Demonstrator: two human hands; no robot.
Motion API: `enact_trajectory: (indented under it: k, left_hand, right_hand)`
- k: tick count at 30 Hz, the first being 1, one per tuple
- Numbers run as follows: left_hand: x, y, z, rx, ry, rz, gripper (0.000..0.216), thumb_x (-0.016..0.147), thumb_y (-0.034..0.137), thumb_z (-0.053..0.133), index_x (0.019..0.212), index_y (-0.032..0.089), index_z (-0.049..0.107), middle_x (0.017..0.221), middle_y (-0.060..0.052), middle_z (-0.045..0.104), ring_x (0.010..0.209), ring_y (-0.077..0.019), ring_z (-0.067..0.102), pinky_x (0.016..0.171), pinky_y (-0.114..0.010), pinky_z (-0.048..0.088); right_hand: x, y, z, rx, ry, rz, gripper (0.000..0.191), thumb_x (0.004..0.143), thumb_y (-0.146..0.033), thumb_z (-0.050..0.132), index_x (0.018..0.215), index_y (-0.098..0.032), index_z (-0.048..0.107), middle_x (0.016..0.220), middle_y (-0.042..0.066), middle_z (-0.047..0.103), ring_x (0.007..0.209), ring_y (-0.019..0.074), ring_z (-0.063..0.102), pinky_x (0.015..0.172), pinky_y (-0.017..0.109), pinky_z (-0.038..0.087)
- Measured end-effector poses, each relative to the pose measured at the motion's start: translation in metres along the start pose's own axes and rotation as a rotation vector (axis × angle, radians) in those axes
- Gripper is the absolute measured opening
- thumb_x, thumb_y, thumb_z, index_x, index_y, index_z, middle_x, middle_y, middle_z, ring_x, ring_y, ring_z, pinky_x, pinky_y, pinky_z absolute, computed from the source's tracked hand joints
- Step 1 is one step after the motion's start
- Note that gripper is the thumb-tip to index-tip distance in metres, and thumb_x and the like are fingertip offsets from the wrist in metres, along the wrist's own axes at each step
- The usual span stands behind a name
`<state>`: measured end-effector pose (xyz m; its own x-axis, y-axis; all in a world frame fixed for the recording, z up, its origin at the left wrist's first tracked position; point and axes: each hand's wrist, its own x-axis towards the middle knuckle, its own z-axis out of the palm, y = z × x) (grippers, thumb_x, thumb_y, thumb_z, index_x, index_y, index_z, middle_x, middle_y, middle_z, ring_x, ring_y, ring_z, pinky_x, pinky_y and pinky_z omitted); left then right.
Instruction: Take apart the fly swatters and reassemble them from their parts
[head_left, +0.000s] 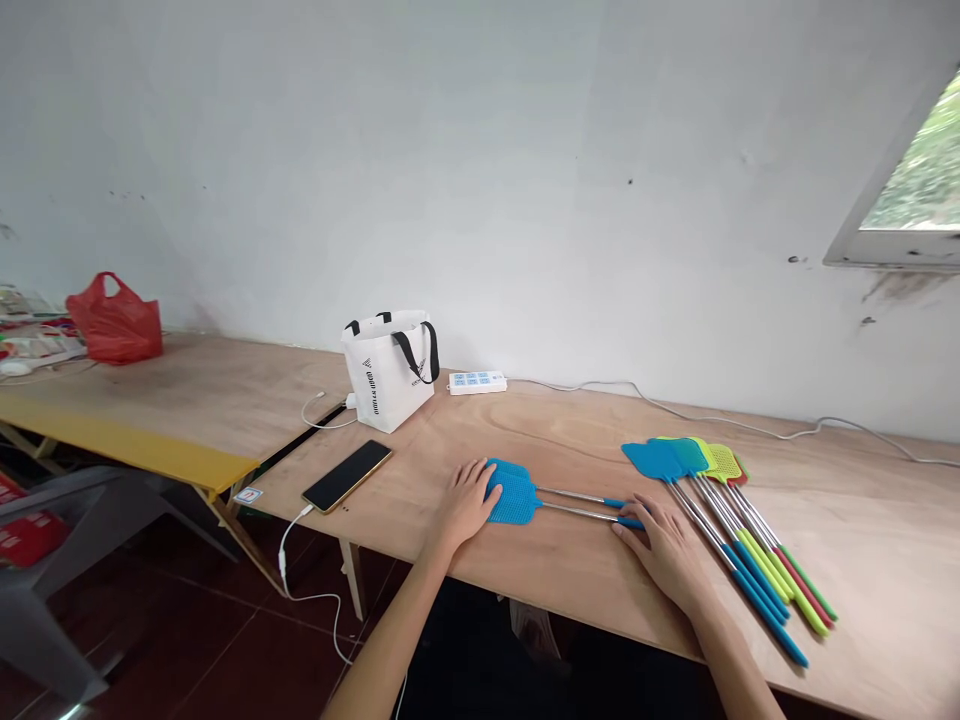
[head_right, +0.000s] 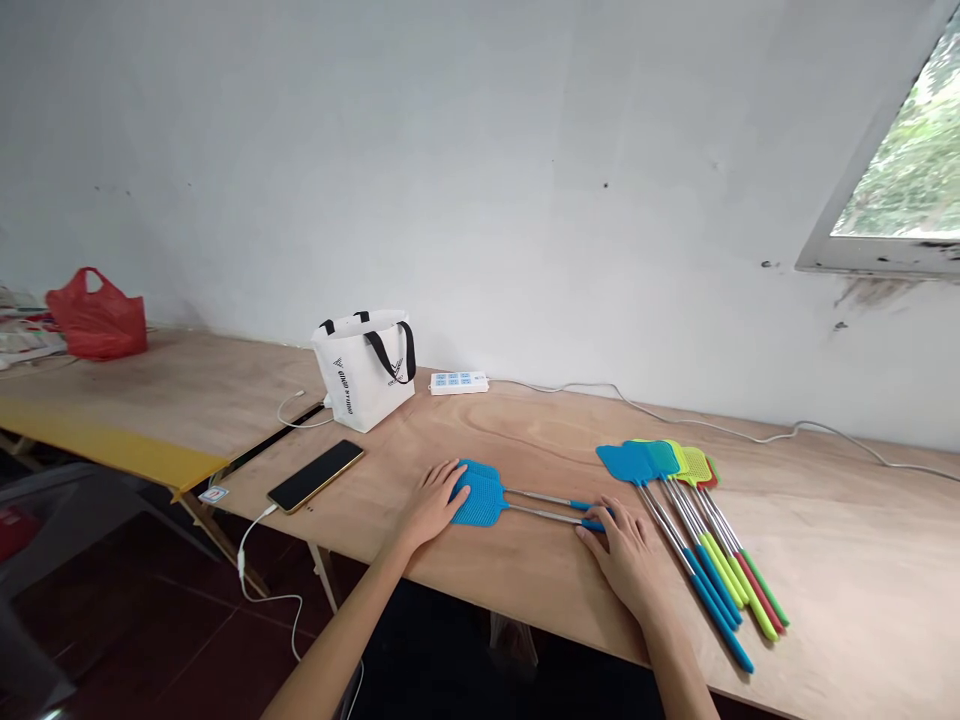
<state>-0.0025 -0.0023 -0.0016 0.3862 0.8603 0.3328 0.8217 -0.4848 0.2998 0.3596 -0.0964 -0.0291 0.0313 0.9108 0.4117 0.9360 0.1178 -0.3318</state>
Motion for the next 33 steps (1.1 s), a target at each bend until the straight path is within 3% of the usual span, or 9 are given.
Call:
enact_trajectory:
  k: [6, 17, 22, 25, 28, 33]
  left_hand:
    - [-0.001, 0.002, -0.003, 0.002, -0.021, -0.002, 0.056, 0.106, 0.053, 0.030, 0.150, 0.023, 0.048, 0.158, -0.009, 0.046, 0.146, -0.0287, 0.039, 0.121, -0.051, 0.029]
    - [-0.002, 0.003, -0.004, 0.017, -0.030, 0.001, 0.057, 0.107, 0.054, 0.026, 0.150, 0.023, 0.047, 0.158, -0.009, 0.046, 0.146, -0.0283, 0.039, 0.122, -0.052, 0.028]
    - [-0.002, 0.001, -0.003, 0.001, -0.029, 0.001, 0.057, 0.107, 0.054, 0.028, 0.150, 0.023, 0.047, 0.158, -0.010, 0.045, 0.146, -0.0289, 0.039, 0.121, -0.053, 0.028]
    - [-0.002, 0.000, -0.001, -0.007, -0.013, 0.010, 0.056, 0.107, 0.053, 0.029, 0.150, 0.023, 0.047, 0.157, -0.011, 0.046, 0.146, -0.0291, 0.039, 0.121, -0.053, 0.028]
    - [-0.002, 0.000, -0.001, -0.015, -0.002, 0.011, 0.053, 0.107, 0.051, 0.031, 0.149, 0.024, 0.048, 0.157, -0.010, 0.047, 0.145, -0.0291, 0.040, 0.121, -0.053, 0.028]
    - [0.003, 0.007, -0.009, -0.214, 0.059, -0.045, 0.047, 0.105, 0.051, 0.038, 0.136, 0.022, 0.060, 0.147, -0.010, 0.057, 0.138, -0.0279, 0.049, 0.118, -0.048, 0.035]
  right_hand:
    - [0.001, -0.001, -0.001, -0.008, -0.021, 0.012, 0.041, 0.096, -0.060, 0.040, 0.110, -0.031, 0.066, 0.140, 0.007, 0.060, 0.137, 0.0299, 0.050, 0.115, 0.056, 0.035]
    - [-0.003, -0.024, 0.000, -0.125, -0.103, -0.016, 0.042, 0.101, -0.048, 0.037, 0.127, -0.037, 0.068, 0.162, 0.003, 0.039, 0.151, 0.0335, 0.031, 0.117, 0.075, 0.009]
    - [-0.004, -0.028, 0.004, -0.139, -0.137, -0.037, 0.041, 0.103, -0.043, 0.035, 0.128, -0.039, 0.068, 0.163, 0.002, 0.038, 0.152, 0.0338, 0.028, 0.115, 0.079, 0.006]
    - [-0.004, -0.033, 0.006, -0.116, -0.060, -0.057, 0.040, 0.103, -0.044, 0.036, 0.123, -0.037, 0.071, 0.160, 0.003, 0.042, 0.151, 0.0346, 0.030, 0.116, 0.078, 0.010]
    - [-0.003, -0.043, 0.005, -0.031, 0.014, -0.092, 0.041, 0.102, -0.046, 0.038, 0.115, -0.033, 0.074, 0.152, 0.006, 0.051, 0.147, 0.0342, 0.038, 0.118, 0.070, 0.024]
    - [-0.001, -0.058, -0.005, 0.123, -0.008, -0.159, 0.040, 0.102, -0.046, 0.038, 0.099, -0.029, 0.074, 0.136, 0.007, 0.065, 0.127, 0.0294, 0.059, 0.112, 0.052, 0.042]
